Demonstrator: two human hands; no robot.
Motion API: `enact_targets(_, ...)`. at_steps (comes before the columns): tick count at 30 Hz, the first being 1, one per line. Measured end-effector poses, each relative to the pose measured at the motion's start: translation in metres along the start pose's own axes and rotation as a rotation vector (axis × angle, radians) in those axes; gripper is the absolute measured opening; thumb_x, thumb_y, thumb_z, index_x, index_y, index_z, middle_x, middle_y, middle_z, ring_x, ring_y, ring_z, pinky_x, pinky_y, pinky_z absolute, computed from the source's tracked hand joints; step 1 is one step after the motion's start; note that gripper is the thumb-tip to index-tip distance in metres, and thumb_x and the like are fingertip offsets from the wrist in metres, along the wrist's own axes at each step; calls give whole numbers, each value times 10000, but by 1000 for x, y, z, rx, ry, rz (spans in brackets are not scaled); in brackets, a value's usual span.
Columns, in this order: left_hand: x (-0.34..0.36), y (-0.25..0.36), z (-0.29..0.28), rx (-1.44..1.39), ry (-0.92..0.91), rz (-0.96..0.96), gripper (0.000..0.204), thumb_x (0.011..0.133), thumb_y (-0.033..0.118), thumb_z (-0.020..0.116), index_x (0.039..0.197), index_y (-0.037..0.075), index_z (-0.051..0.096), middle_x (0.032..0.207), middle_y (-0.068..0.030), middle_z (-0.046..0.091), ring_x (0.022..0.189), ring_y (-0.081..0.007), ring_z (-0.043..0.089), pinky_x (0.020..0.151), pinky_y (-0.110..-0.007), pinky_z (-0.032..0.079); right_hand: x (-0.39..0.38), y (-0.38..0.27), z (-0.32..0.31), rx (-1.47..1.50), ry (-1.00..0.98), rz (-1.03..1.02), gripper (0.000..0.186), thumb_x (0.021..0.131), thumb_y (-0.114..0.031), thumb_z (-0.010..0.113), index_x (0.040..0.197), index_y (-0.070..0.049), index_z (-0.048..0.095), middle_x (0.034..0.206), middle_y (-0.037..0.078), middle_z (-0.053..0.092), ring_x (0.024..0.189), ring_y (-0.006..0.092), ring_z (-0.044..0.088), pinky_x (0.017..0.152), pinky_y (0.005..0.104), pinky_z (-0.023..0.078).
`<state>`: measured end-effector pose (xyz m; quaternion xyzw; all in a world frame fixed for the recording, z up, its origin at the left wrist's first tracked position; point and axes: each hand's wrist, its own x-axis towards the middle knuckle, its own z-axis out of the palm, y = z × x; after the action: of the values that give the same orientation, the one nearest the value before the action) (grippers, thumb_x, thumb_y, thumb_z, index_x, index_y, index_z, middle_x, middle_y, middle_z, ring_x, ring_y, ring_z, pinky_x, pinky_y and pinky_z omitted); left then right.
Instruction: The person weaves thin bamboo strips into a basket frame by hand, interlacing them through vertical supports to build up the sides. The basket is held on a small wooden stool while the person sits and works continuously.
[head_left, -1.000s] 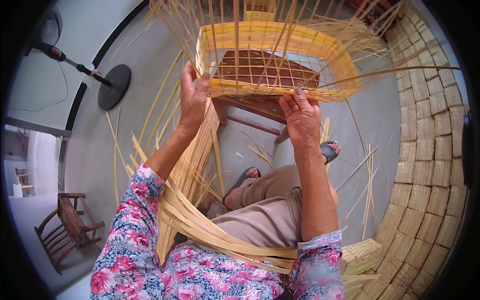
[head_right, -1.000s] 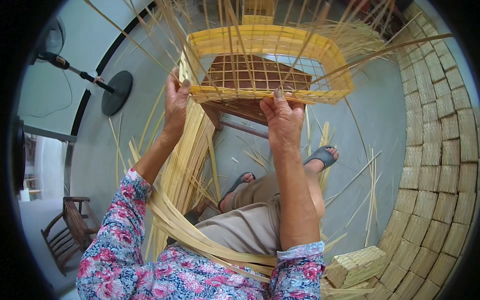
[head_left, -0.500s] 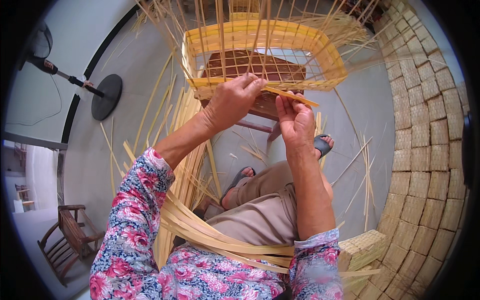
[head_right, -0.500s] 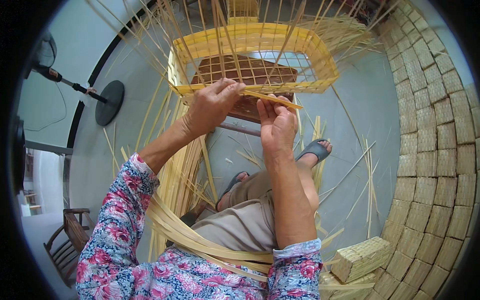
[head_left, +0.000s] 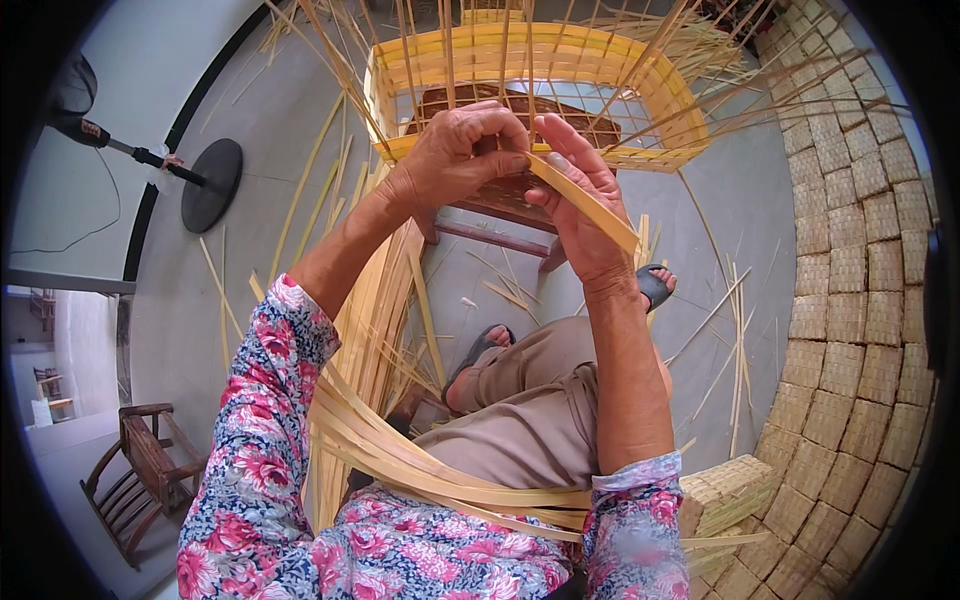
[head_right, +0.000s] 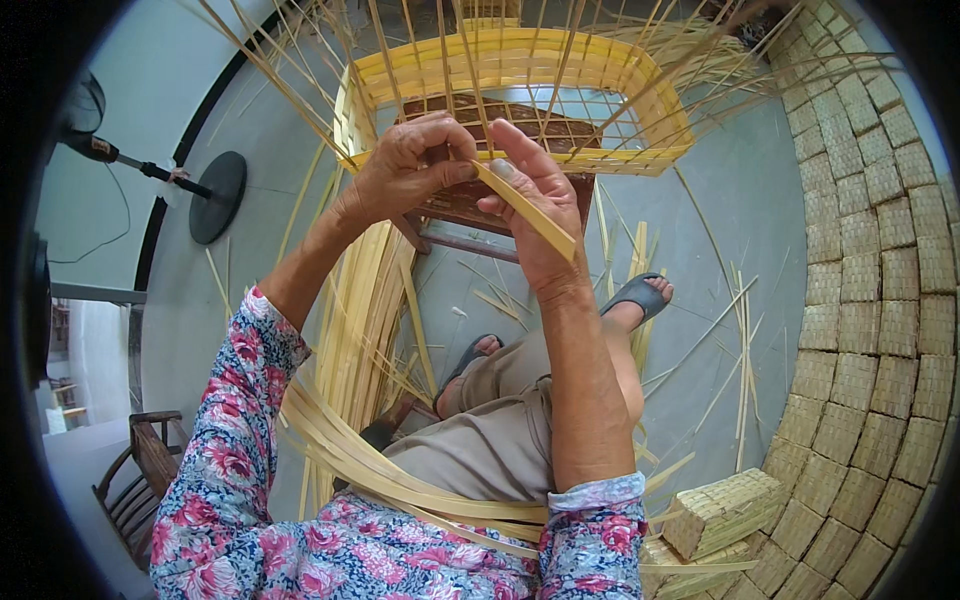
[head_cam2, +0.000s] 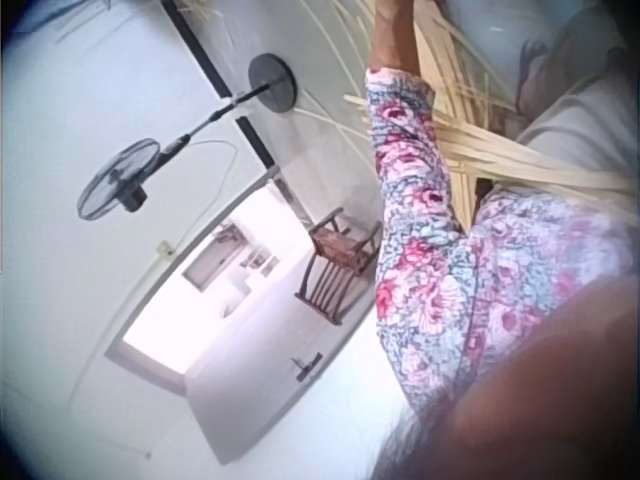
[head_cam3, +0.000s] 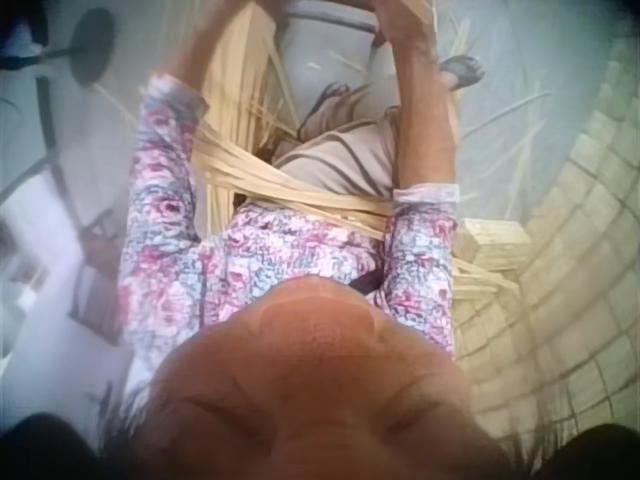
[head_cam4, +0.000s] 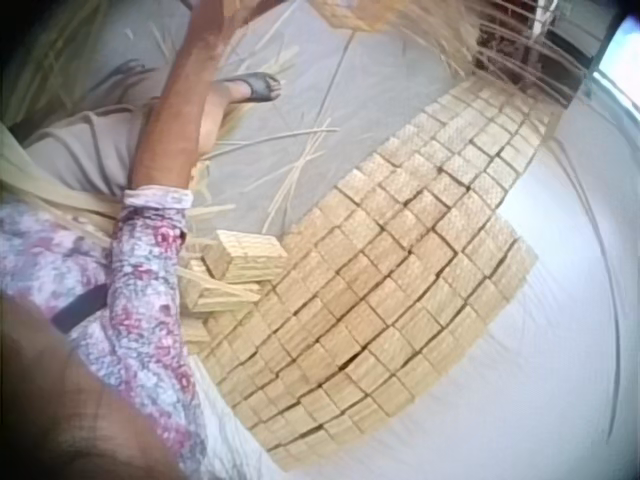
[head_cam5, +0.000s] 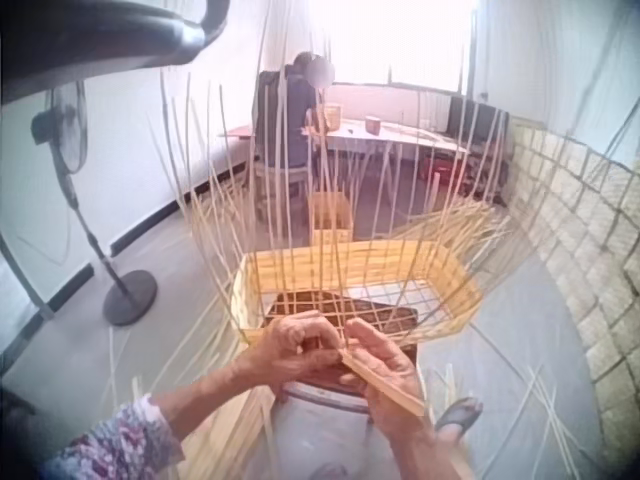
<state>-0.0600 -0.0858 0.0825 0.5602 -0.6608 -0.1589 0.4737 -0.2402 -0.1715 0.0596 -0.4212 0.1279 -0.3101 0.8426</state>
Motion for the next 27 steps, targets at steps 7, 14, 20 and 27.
enact_targets(7, 1, -4, -3, 40, -66, 28, 128, 867, 79, 773, 961, 73, 687, 830, 23, 550, 734, -78, 526, 638, -243, 447, 8, -8, -9, -583, -98, -143, 572, 968, -102, 629, 1510, -193, 470, 1255, 49, 516, 1001, 115, 545, 855, 247, 495)
enact_targets(14, 0, -4, -7, -27, -120, -6, 130, 864, 71, 774, 961, 72, 686, 835, 26, 550, 751, -75, 531, 661, -241, 458, 14, -3, -9, -792, -94, -272, 384, 958, -124, 656, 1333, -108, 572, 1180, 51, 490, 895, 131, 517, 825, 264, 489)
enact_targets(20, -2, -1, -7, -33, -122, -62, 119, 880, 81, 767, 964, 70, 683, 844, 27, 551, 754, -66, 531, 660, -235, 458, 17, 7, -8, -753, 79, -302, 172, 964, -183, 687, 1025, -38, 616, 968, 39, 565, 819, 125, 549, 748, 274, 492)
enact_targets(27, -1, -7, 7, -81, 41, -71, 126, 892, 120, 769, 939, 43, 681, 829, 17, 583, 727, -60, 546, 629, -235, 465, 4, 9, 2, -236, 360, -202, 168, 1018, -154, 590, 1024, 14, 600, 965, 108, 682, 877, 131, 687, 769, 258, 573)
